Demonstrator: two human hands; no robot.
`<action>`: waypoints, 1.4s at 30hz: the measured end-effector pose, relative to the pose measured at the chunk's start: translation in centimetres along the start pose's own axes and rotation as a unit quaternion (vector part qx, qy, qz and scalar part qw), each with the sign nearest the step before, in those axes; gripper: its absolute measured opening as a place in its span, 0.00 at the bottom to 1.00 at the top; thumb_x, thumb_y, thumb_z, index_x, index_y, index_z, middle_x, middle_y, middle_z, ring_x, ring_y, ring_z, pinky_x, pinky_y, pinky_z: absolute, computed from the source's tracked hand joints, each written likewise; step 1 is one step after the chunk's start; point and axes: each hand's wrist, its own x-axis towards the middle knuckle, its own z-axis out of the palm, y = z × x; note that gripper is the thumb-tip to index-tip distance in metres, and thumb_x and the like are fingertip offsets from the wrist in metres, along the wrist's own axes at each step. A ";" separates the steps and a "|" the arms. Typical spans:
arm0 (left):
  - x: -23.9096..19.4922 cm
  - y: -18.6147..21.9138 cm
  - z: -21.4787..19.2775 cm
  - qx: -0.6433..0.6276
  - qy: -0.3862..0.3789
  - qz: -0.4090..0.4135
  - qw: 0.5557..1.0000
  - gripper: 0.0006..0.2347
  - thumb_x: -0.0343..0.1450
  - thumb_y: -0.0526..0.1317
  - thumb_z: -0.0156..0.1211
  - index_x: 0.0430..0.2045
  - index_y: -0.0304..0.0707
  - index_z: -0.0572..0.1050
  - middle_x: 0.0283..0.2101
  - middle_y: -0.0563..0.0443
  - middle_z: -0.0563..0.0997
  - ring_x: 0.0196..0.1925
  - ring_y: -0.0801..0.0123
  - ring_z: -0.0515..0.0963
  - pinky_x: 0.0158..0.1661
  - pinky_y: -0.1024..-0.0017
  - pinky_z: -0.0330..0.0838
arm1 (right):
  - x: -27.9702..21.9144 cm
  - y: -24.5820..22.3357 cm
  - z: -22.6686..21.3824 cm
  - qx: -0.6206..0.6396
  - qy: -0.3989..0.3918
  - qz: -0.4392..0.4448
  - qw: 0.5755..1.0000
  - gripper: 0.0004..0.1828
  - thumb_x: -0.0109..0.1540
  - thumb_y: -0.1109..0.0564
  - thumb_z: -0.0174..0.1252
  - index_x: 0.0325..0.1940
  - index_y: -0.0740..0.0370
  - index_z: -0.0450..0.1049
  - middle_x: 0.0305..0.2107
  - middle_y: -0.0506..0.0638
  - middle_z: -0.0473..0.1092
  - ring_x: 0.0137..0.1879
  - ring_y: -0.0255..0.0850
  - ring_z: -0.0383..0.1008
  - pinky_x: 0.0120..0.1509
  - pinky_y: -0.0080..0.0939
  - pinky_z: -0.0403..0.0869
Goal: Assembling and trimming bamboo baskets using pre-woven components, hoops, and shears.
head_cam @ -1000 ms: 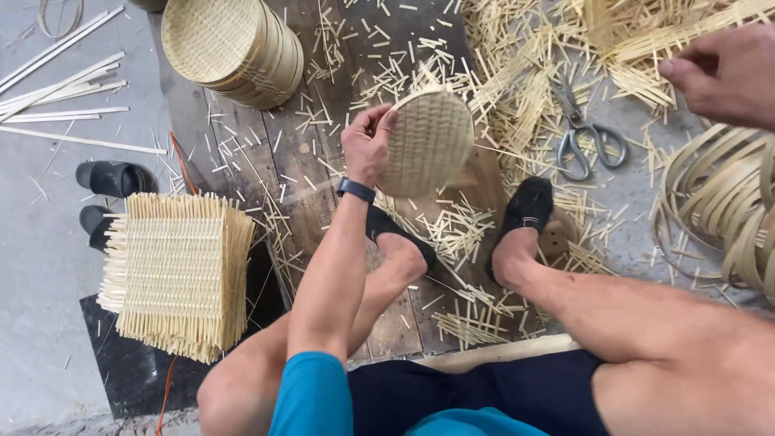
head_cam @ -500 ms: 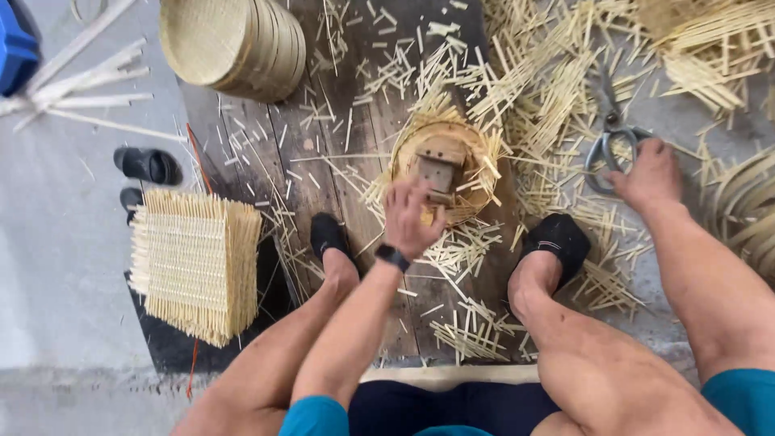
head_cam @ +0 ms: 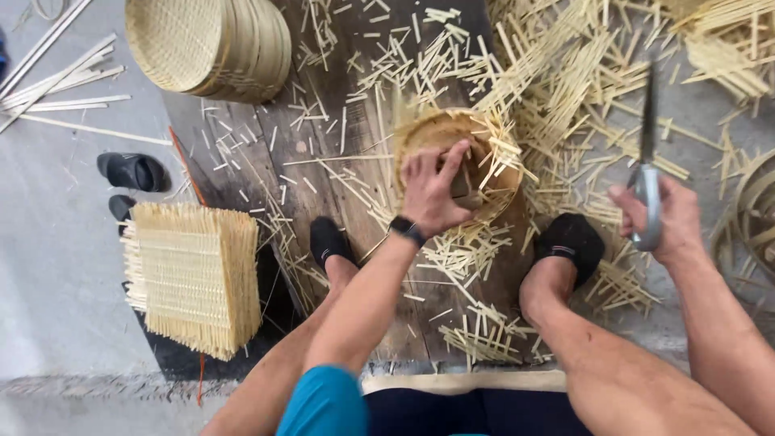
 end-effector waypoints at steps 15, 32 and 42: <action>-1.7 2.0 -0.2 -0.061 -0.090 -0.214 0.971 0.53 0.53 0.45 0.79 0.71 0.73 0.45 0.68 0.29 0.56 0.66 0.30 0.59 0.59 0.42 0.65 | -2.2 -5.3 9.8 0.080 -0.137 0.010 0.987 0.17 0.63 0.48 0.61 0.37 0.66 0.73 0.18 0.49 0.68 0.19 0.37 0.68 0.20 0.36 0.68; -1.3 5.5 1.5 -0.085 0.025 -0.348 0.933 0.41 0.57 0.54 0.76 0.66 0.56 0.61 0.74 0.22 0.35 0.75 0.25 0.44 0.64 0.34 0.51 | -2.1 -10.0 8.9 0.520 -0.263 -0.018 0.812 0.18 0.66 0.46 0.59 0.33 0.63 0.75 0.17 0.49 0.70 0.15 0.32 0.68 0.14 0.31 0.67; -1.5 4.5 -0.4 0.022 -0.088 -0.207 0.974 0.46 0.53 0.51 0.79 0.68 0.64 0.57 0.74 0.27 0.38 0.74 0.29 0.47 0.66 0.38 0.50 | -3.7 -9.2 6.2 -0.101 -0.059 -0.115 0.986 0.18 0.62 0.45 0.68 0.34 0.64 0.75 0.18 0.48 0.69 0.21 0.33 0.67 0.23 0.36 0.66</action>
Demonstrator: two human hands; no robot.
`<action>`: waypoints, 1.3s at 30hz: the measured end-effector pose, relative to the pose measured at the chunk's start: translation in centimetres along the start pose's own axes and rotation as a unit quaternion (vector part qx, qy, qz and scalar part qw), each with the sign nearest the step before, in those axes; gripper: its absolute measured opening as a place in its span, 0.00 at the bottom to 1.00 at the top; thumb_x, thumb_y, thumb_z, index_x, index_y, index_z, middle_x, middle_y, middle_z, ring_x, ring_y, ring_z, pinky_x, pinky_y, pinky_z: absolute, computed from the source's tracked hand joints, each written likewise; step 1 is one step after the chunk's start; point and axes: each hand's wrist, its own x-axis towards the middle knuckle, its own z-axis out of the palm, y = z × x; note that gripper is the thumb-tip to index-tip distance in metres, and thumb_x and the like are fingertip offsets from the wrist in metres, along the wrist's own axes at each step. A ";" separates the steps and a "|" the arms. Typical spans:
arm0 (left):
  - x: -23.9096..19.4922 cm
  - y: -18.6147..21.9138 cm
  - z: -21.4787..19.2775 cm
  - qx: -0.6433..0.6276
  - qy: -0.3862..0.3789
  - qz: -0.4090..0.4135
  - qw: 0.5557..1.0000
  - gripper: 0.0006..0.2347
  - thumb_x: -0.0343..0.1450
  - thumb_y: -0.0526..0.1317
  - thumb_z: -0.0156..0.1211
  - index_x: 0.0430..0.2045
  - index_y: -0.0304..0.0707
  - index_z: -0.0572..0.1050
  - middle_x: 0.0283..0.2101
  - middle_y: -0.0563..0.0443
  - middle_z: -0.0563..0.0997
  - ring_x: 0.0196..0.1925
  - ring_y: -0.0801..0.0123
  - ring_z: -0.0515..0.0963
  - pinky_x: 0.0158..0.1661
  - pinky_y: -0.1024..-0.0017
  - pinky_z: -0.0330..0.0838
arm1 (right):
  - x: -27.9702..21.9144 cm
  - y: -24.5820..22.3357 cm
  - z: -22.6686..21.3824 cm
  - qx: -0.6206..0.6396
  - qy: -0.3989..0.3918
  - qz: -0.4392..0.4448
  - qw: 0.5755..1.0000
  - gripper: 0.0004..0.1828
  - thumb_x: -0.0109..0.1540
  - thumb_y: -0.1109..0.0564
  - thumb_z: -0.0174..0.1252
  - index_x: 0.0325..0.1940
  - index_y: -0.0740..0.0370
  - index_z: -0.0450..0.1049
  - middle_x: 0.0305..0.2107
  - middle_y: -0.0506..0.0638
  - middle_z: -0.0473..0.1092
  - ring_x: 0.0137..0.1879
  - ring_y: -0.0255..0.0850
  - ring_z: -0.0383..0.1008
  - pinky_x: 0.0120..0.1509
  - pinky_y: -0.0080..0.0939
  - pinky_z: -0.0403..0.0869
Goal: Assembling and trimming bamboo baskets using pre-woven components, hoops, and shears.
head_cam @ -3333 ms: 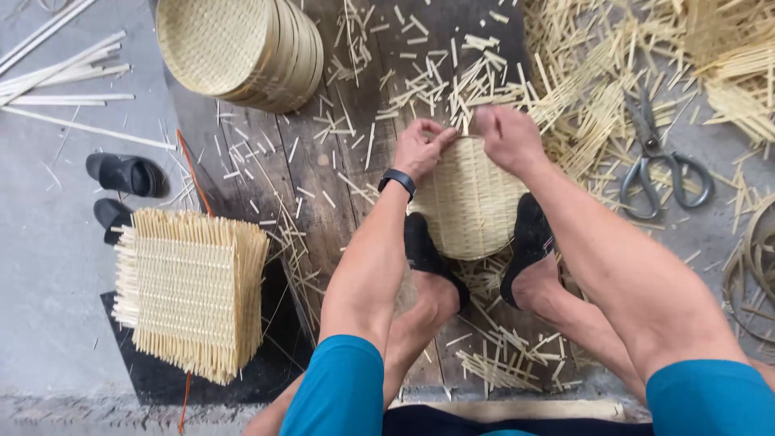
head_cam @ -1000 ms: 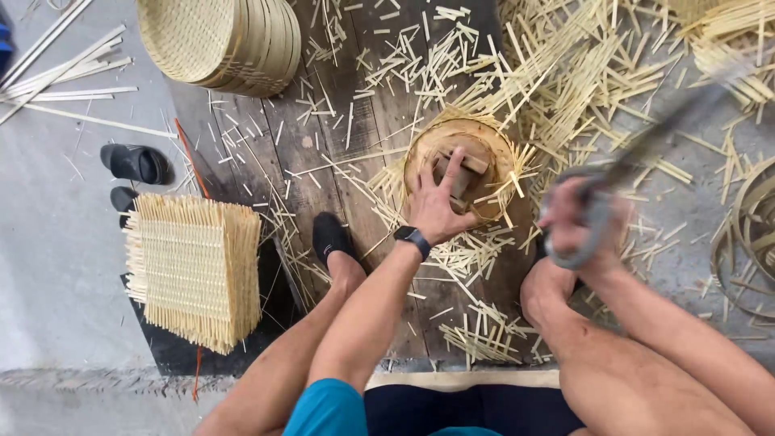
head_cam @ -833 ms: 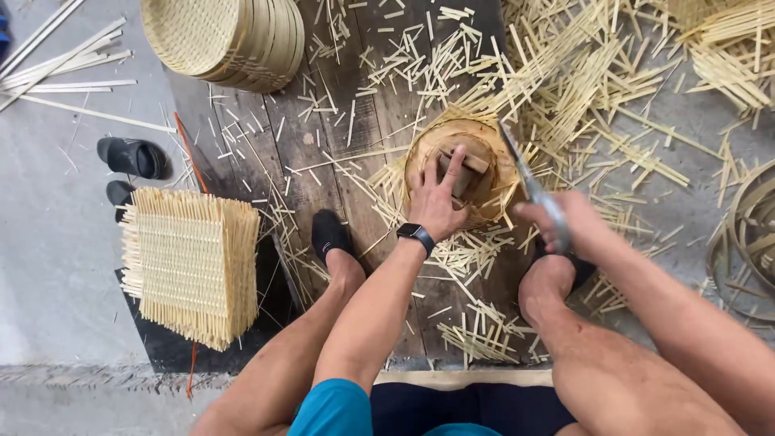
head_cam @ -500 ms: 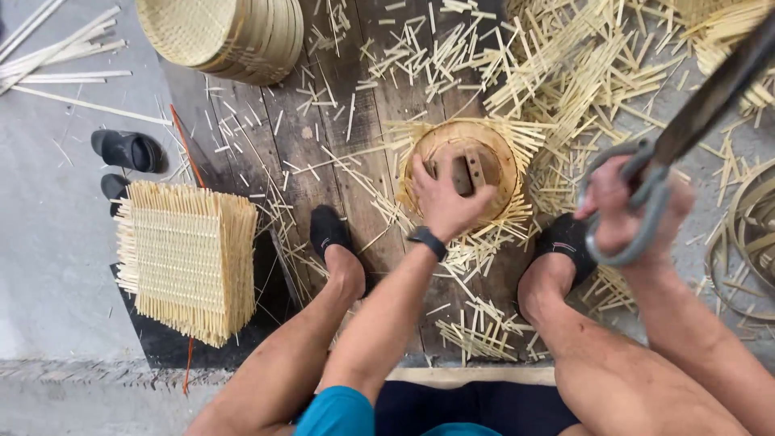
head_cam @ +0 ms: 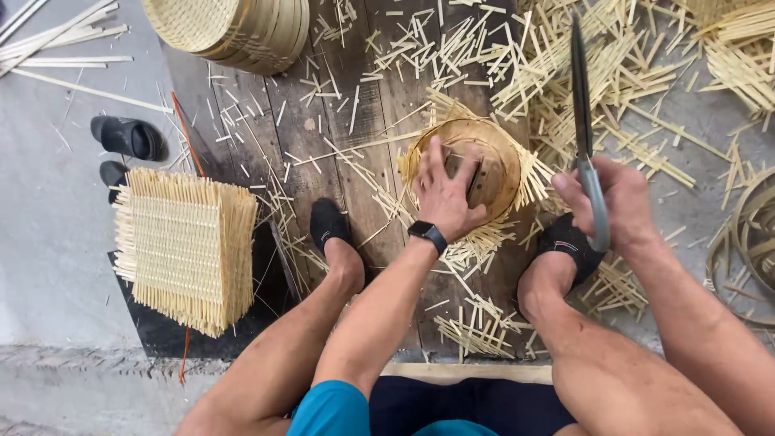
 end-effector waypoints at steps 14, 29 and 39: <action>0.2 0.0 1.8 -0.098 0.078 -0.111 0.986 0.56 0.55 0.52 0.78 0.69 0.23 0.41 0.66 0.26 0.59 0.67 0.35 0.61 0.63 0.44 0.58 | 1.2 -0.2 3.0 -0.099 -0.131 0.229 0.960 0.27 0.61 0.38 0.65 0.28 0.68 0.76 0.14 0.51 0.67 0.17 0.41 0.68 0.20 0.38 0.69; 0.5 -0.1 1.3 -0.050 0.029 -0.017 0.998 0.57 0.51 0.46 0.80 0.72 0.39 0.43 0.60 0.30 0.60 0.60 0.33 0.62 0.62 0.44 0.60 | 7.3 8.1 1.5 -0.506 0.056 -0.131 0.851 0.34 0.65 0.33 0.56 0.50 0.70 0.74 0.47 0.65 0.72 0.58 0.59 0.73 0.65 0.58 0.73; 1.7 -0.9 0.7 -0.034 -0.014 0.095 0.995 0.57 0.48 0.43 0.81 0.71 0.44 0.45 0.61 0.32 0.62 0.60 0.34 0.63 0.63 0.48 0.61 | 8.3 7.6 0.7 -0.537 0.055 -0.163 0.826 0.29 0.66 0.36 0.56 0.43 0.69 0.75 0.37 0.65 0.73 0.44 0.55 0.77 0.46 0.53 0.77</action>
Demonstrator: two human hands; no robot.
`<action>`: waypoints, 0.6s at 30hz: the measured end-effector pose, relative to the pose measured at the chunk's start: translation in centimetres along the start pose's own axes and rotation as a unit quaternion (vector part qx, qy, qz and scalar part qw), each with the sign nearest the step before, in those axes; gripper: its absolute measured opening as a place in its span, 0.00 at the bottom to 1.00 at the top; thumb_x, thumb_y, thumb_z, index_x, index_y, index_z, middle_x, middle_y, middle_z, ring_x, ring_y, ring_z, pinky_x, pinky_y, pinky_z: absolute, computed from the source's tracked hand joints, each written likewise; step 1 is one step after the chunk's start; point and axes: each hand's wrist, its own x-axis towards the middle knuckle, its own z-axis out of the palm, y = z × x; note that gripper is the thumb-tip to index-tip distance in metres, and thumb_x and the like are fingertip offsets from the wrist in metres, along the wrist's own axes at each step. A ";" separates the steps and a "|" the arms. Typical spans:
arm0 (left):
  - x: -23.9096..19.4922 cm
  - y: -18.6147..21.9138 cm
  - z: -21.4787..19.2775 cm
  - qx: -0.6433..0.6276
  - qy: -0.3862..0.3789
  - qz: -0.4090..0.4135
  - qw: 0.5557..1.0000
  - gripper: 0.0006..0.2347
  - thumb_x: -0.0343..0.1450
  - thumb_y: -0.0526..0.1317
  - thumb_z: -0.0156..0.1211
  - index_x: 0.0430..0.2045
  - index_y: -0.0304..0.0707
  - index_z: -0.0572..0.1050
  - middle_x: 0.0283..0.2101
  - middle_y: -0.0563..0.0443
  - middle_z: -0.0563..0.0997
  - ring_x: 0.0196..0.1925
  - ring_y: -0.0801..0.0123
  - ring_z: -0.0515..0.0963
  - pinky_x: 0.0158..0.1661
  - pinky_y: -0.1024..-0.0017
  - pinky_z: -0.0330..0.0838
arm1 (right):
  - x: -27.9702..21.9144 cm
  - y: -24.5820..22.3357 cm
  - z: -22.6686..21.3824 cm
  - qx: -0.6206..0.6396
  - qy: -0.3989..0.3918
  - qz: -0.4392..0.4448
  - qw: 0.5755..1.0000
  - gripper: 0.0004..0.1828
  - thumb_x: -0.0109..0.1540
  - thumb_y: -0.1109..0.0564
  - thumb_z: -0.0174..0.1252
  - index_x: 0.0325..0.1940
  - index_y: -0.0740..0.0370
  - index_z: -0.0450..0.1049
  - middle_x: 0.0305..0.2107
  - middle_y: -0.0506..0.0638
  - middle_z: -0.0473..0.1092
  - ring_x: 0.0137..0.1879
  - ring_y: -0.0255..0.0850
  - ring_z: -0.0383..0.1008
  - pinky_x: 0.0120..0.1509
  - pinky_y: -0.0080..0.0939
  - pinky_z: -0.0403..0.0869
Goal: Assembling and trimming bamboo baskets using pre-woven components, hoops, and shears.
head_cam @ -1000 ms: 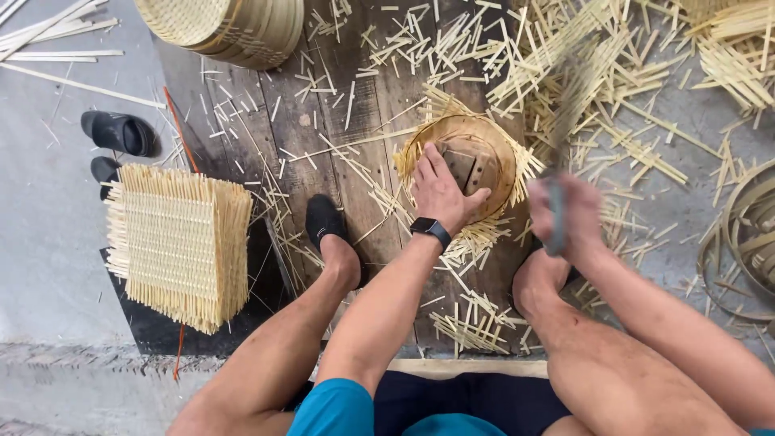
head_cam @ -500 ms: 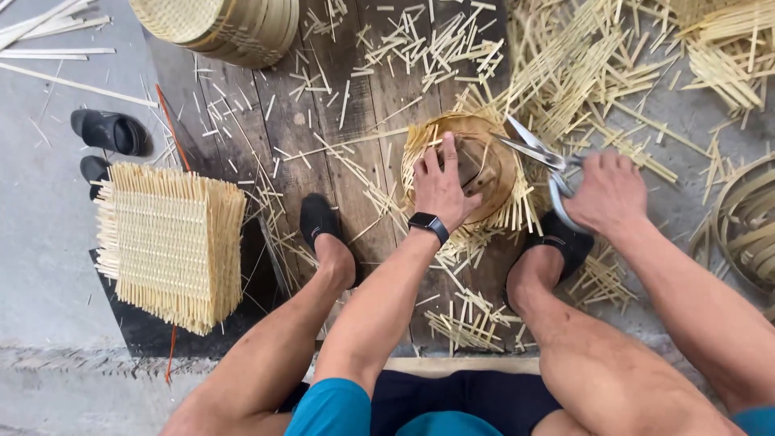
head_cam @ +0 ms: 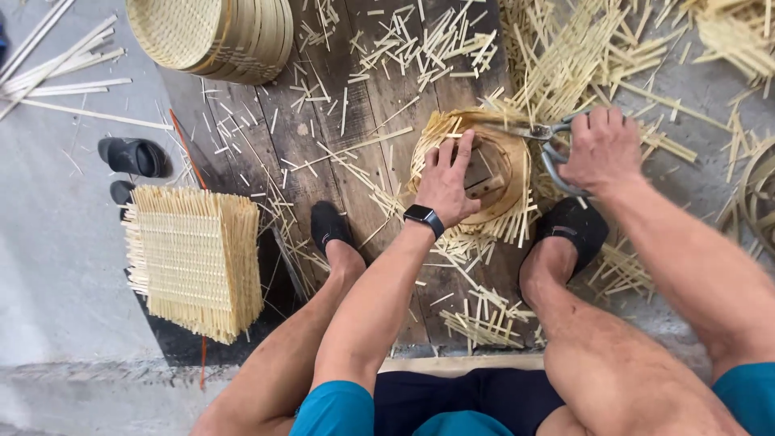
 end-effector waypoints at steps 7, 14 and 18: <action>1.1 -0.7 0.0 0.030 -0.028 0.069 0.997 0.55 0.48 0.37 0.77 0.72 0.49 0.47 0.62 0.39 0.64 0.63 0.38 0.63 0.65 0.52 0.64 | 0.0 2.7 2.2 -0.010 -0.009 -0.018 1.000 0.23 0.66 0.38 0.54 0.45 0.61 0.76 0.42 0.60 0.73 0.50 0.51 0.76 0.52 0.51 0.77; 0.0 1.2 -0.2 0.072 -0.056 0.109 0.990 0.55 0.49 0.36 0.76 0.73 0.53 0.45 0.69 0.38 0.59 0.70 0.33 0.57 0.67 0.47 0.62 | 1.0 1.5 -0.9 -0.086 -0.071 -0.020 0.994 0.23 0.68 0.39 0.51 0.48 0.61 0.76 0.41 0.58 0.74 0.46 0.47 0.78 0.47 0.53 0.79; -1.0 2.7 2.0 0.001 0.112 -0.038 0.993 0.58 0.51 0.52 0.82 0.69 0.41 0.39 0.67 0.20 0.51 0.68 0.29 0.55 0.62 0.33 0.50 | -0.2 4.4 -0.3 0.004 -0.131 0.012 0.991 0.29 0.66 0.35 0.47 0.48 0.64 0.74 0.42 0.59 0.72 0.48 0.50 0.76 0.51 0.52 0.79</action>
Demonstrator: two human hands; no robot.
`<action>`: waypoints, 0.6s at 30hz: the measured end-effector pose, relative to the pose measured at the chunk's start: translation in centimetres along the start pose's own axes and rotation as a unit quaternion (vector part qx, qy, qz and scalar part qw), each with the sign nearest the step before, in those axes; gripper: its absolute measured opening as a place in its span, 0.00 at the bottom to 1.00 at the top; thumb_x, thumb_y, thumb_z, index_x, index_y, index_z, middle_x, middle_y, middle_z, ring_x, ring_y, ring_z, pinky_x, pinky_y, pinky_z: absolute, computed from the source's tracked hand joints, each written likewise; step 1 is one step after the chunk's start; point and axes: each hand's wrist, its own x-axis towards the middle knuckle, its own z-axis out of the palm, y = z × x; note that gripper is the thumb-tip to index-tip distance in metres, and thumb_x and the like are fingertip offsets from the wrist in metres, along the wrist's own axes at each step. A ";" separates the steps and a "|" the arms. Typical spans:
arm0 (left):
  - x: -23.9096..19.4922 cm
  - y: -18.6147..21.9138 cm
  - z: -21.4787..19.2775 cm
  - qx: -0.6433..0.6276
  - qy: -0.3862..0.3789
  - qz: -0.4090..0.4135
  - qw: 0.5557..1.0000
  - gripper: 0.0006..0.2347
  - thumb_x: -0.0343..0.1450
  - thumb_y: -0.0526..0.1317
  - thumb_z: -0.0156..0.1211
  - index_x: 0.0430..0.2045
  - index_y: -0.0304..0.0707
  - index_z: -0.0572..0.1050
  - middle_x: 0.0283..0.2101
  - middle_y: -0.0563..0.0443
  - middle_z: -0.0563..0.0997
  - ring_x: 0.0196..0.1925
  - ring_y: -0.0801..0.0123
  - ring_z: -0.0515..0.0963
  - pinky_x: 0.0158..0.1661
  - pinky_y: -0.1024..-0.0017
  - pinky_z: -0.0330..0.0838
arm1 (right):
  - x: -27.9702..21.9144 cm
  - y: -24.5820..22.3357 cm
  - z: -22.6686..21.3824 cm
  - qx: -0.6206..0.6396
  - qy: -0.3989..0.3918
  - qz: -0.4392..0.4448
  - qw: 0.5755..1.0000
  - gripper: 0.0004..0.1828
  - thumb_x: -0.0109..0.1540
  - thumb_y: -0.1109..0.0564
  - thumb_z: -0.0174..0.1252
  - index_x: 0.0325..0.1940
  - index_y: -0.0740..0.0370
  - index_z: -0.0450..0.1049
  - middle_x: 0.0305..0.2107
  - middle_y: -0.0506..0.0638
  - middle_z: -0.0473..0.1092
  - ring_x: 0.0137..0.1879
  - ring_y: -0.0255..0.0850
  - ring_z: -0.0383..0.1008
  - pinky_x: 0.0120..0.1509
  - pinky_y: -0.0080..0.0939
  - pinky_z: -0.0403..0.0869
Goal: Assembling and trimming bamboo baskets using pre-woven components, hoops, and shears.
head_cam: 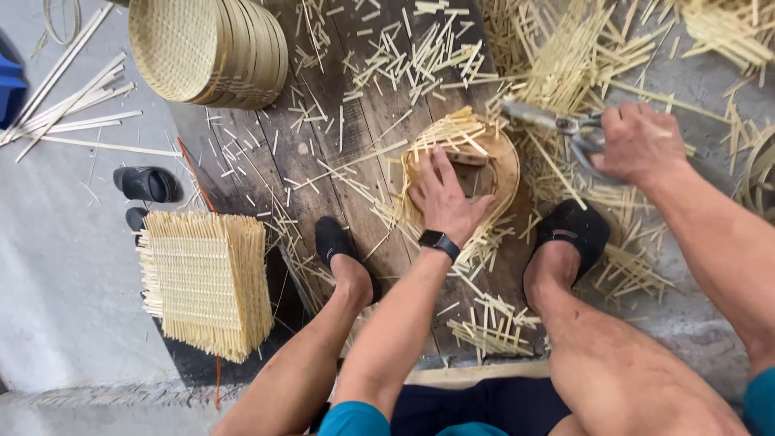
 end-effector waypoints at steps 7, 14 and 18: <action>-0.8 -0.1 0.9 -0.027 -0.065 -0.005 0.998 0.55 0.58 0.42 0.75 0.75 0.39 0.36 0.70 0.25 0.57 0.69 0.34 0.60 0.67 0.40 0.50 | -1.1 -4.3 -1.0 -0.035 0.175 -0.027 0.984 0.27 0.58 0.39 0.62 0.45 0.66 0.76 0.42 0.60 0.74 0.52 0.53 0.76 0.58 0.50 0.76; 1.1 2.6 2.2 -0.134 0.026 -0.133 0.982 0.55 0.56 0.56 0.72 0.72 0.30 0.41 0.72 0.29 0.54 0.72 0.37 0.53 0.67 0.36 0.42 | -0.2 -1.0 2.1 0.029 0.149 -0.048 0.987 0.16 0.63 0.48 0.58 0.40 0.65 0.76 0.37 0.63 0.75 0.46 0.53 0.79 0.53 0.52 0.78; 1.5 3.6 3.3 -0.074 0.015 -0.235 0.969 0.42 0.61 0.64 0.63 0.64 0.32 0.66 0.66 0.41 0.67 0.72 0.47 0.57 0.68 0.33 0.44 | 0.5 -3.2 -0.2 -0.074 0.198 -0.038 0.977 0.35 0.60 0.29 0.55 0.41 0.67 0.76 0.36 0.61 0.75 0.42 0.51 0.78 0.44 0.50 0.79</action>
